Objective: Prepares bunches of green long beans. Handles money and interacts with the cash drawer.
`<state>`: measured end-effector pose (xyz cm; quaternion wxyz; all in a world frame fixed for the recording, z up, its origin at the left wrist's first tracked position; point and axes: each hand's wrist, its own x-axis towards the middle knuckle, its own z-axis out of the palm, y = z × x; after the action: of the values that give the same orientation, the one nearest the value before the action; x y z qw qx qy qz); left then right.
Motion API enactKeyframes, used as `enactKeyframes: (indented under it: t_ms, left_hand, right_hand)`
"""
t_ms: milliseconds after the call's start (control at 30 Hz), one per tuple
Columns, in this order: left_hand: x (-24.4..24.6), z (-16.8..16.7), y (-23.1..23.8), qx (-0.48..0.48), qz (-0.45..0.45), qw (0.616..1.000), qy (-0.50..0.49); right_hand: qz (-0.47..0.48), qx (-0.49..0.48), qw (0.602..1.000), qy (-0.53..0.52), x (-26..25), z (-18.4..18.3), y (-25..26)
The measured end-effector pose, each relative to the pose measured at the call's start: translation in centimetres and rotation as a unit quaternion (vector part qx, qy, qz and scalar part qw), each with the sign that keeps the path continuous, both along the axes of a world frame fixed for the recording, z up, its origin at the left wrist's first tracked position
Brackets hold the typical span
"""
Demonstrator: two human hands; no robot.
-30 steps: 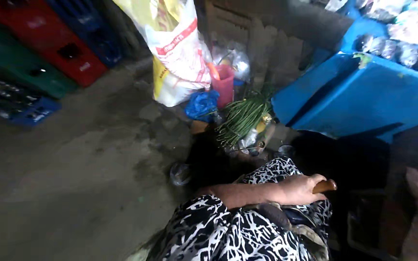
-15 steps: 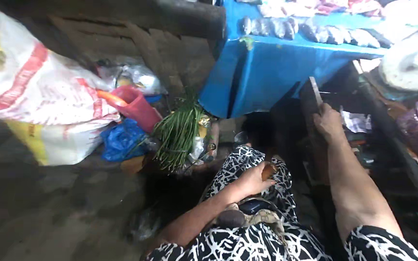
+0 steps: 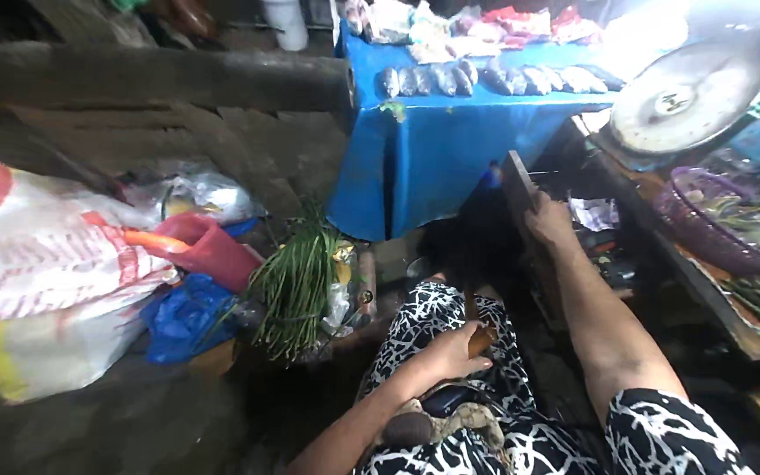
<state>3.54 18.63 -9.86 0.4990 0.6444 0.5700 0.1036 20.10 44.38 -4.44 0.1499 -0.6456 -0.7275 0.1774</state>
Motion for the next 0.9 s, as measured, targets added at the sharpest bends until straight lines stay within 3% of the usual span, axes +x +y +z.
enactKeyframes:
  t_ms: [400,600,900]
  left_hand:
    - [0.7,0.1,0.9,-0.011,-0.121,0.991,0.064]
    - [1.8,-0.5,1.0,-0.003,-0.244,0.964,0.108]
    - [0.1,-0.2,1.4,-0.008,-0.194,0.979,0.068]
  right_hand:
    - [0.016,-0.012,1.0,-0.001,0.0,-0.5,1.1]
    - [0.01,-0.02,1.0,-0.002,0.0,-0.7,1.5]
    - [0.011,-0.02,1.0,-0.018,-0.7,-0.6,1.9]
